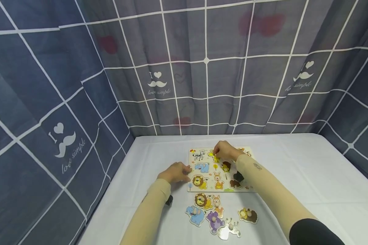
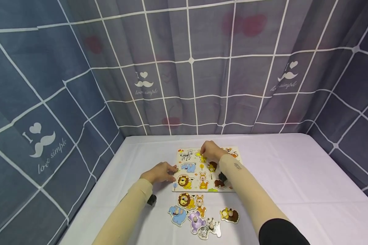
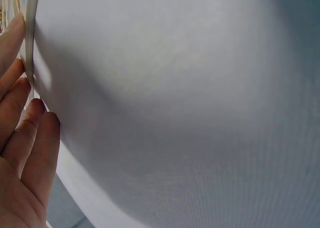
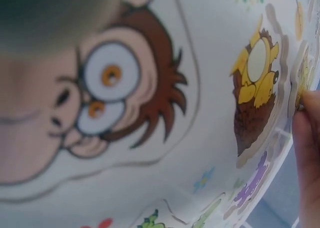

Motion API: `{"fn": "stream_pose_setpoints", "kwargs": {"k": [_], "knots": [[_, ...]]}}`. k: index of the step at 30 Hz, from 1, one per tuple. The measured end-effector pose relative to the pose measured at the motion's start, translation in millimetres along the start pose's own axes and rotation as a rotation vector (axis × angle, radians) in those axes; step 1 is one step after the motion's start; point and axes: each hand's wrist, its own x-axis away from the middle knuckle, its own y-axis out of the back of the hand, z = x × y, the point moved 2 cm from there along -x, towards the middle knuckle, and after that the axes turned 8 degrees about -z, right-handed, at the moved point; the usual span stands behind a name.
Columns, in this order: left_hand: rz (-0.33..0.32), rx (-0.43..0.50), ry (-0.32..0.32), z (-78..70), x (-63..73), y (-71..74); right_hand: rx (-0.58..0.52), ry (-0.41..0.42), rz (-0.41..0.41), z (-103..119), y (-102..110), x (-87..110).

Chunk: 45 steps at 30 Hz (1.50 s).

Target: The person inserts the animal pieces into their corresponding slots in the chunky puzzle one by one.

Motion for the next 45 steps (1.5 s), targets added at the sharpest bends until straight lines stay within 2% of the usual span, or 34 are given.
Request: {"fn": "stream_pose_setpoints", "kwargs": {"k": [30, 39, 44, 45], "knots": [[-0.007, 0.012, -0.001, -0.6, 2.5, 3.6, 0.011, -0.041, 0.040, 8.0, 5.6, -4.9], [-0.001, 0.011, 0.002, 0.3, -1.0, 1.9, 0.031, 0.007, 0.020, 8.5, 4.2, -3.5], [0.007, 0.015, -0.004, 1.2, -1.0, 1.0, 0.042, 0.027, 0.040, 6.4, 0.6, -7.0], [0.012, 0.015, -0.009, 1.0, -0.7, 0.9, 0.040, 0.065, 0.034, 3.2, -1.3, -9.4]]}}
